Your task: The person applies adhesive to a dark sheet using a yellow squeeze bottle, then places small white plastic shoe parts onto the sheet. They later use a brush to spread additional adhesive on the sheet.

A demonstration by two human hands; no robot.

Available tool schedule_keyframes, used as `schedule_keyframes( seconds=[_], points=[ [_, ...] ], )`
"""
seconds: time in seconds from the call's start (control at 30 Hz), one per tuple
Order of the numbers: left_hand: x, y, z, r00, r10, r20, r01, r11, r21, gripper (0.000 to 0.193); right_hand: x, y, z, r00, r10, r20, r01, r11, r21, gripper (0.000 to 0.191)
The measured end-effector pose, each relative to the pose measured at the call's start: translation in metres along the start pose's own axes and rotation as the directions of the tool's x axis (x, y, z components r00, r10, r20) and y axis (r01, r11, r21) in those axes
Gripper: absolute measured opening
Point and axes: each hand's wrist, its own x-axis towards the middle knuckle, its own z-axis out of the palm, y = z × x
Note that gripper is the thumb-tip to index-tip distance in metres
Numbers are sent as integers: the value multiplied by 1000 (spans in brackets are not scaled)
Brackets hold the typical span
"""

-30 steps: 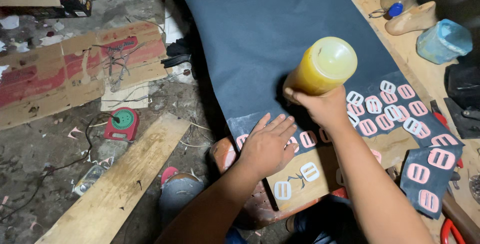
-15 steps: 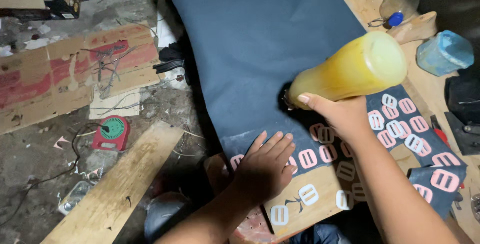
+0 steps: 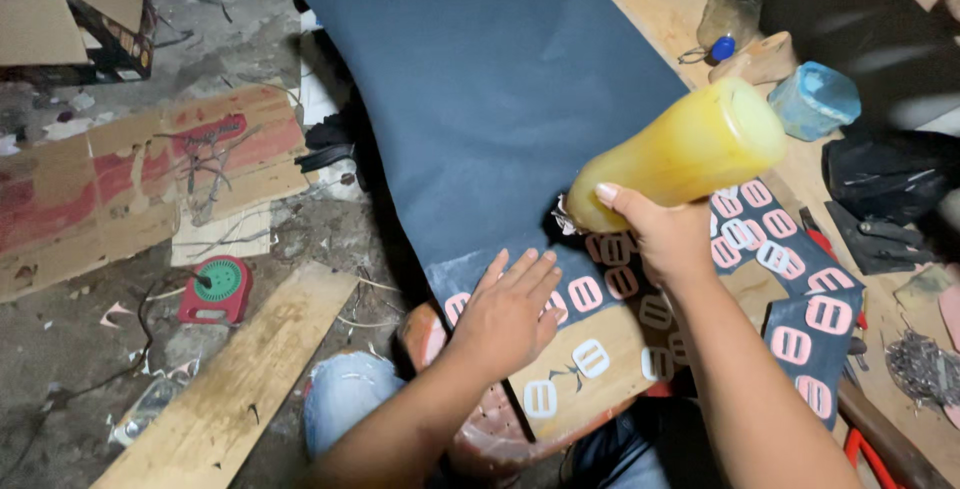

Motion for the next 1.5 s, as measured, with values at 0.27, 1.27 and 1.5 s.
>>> schedule_keyframes(
  seconds=[0.27, 1.27, 1.5],
  points=[
    [-21, 36, -31, 964, -12, -265, 23, 999, 37, 35, -24, -7, 3, 997, 53, -46, -27, 896, 443, 36],
    [56, -17, -95, 912, -161, -377, -66, 851, -521, 72, 2, 21, 14, 1000, -26, -14, 29, 970, 239, 38],
    [142, -20, -112, 995, 84, 56, 36, 222, -974, 56, 19, -30, 23, 949, -241, 204, 291, 917, -272, 40]
  ],
)
